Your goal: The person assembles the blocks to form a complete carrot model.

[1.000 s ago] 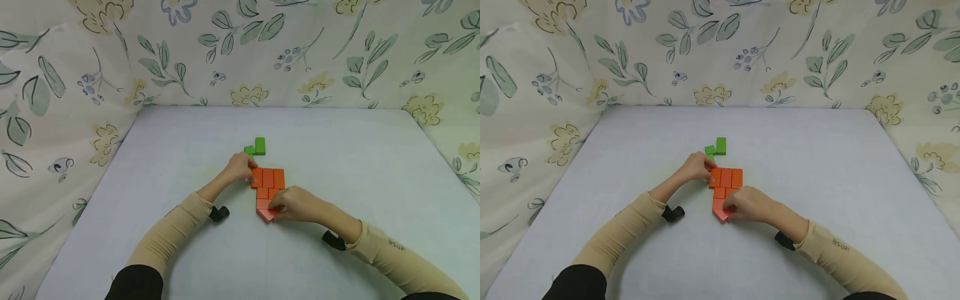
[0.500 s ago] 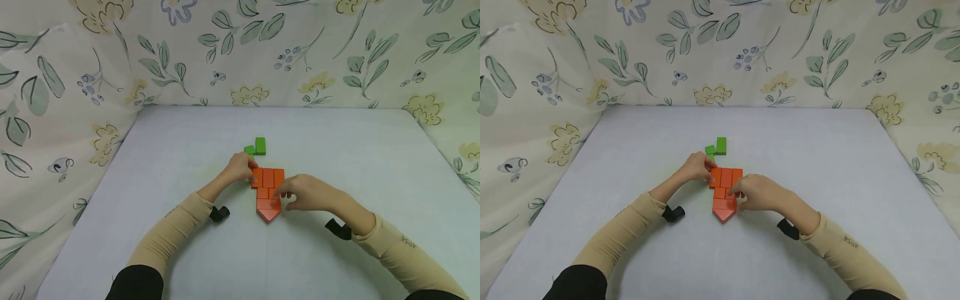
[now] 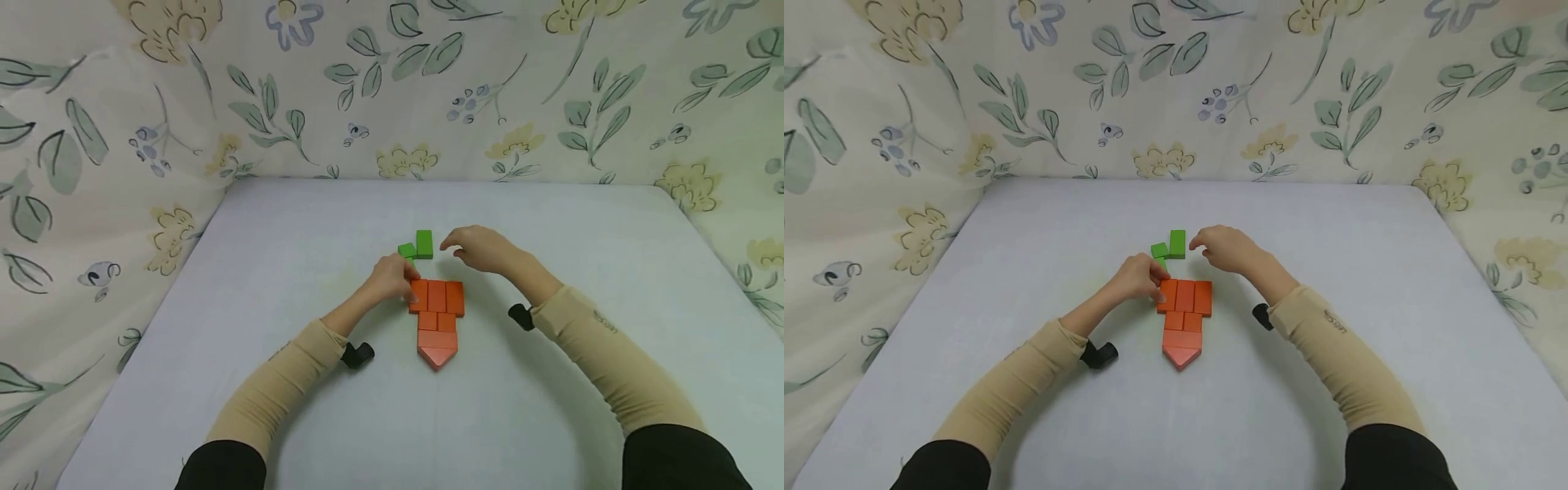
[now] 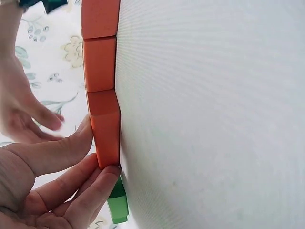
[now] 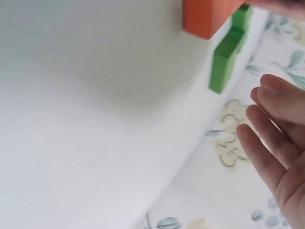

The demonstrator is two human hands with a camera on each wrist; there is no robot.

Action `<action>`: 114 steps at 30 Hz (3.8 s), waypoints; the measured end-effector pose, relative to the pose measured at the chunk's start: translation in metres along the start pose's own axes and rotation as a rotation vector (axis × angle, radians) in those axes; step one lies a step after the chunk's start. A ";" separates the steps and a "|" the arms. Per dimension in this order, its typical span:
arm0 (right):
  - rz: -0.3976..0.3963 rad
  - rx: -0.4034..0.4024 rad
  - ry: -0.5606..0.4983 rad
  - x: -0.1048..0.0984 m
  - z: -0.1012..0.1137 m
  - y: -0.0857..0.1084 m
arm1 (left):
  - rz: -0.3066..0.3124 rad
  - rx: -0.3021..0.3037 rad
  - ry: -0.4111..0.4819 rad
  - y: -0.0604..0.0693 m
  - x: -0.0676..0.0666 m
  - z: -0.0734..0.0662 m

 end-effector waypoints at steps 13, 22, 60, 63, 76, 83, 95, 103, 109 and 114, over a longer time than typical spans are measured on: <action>0.130 0.053 0.126 0.020 -0.010 -0.066 | 0.002 0.030 -0.012 0.000 0.000 0.002; 0.053 0.002 0.196 0.017 -0.025 -0.053 | 0.006 0.019 -0.038 0.001 0.000 0.000; 0.117 0.133 -0.226 0.021 -0.018 -0.013 | -0.079 -0.030 -0.110 0.004 0.000 -0.001; 0.125 0.114 -0.213 0.017 -0.015 -0.015 | -0.089 -0.037 -0.124 0.005 0.000 -0.001; 0.093 0.004 -0.133 0.025 0.024 -0.058 | -0.087 -0.024 -0.128 0.005 -0.003 0.002; 0.083 0.045 -0.023 0.029 0.025 -0.070 | -0.071 -0.017 -0.143 0.004 -0.001 0.000; 0.096 -0.041 0.036 0.027 0.010 -0.067 | -0.074 -0.018 -0.115 0.004 0.000 0.000; 0.068 -0.085 -0.031 0.017 -0.008 -0.056 | -0.074 -0.038 -0.103 0.005 0.000 -0.001; 0.089 -0.095 -0.118 0.017 -0.013 -0.051 | -0.077 -0.047 -0.113 0.006 -0.001 -0.001; 0.105 -0.122 -0.139 0.021 -0.012 -0.051 | -0.065 -0.072 -0.111 0.005 0.000 -0.001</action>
Point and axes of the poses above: each hand's wrist, its own y-axis away from the middle knuckle, its own x-axis out of the palm, z = x × y, the point moved 1 cm from there along -y, towards the middle knuckle, and after that the axes turned 6 degrees about -y, right-handed, at the moved point
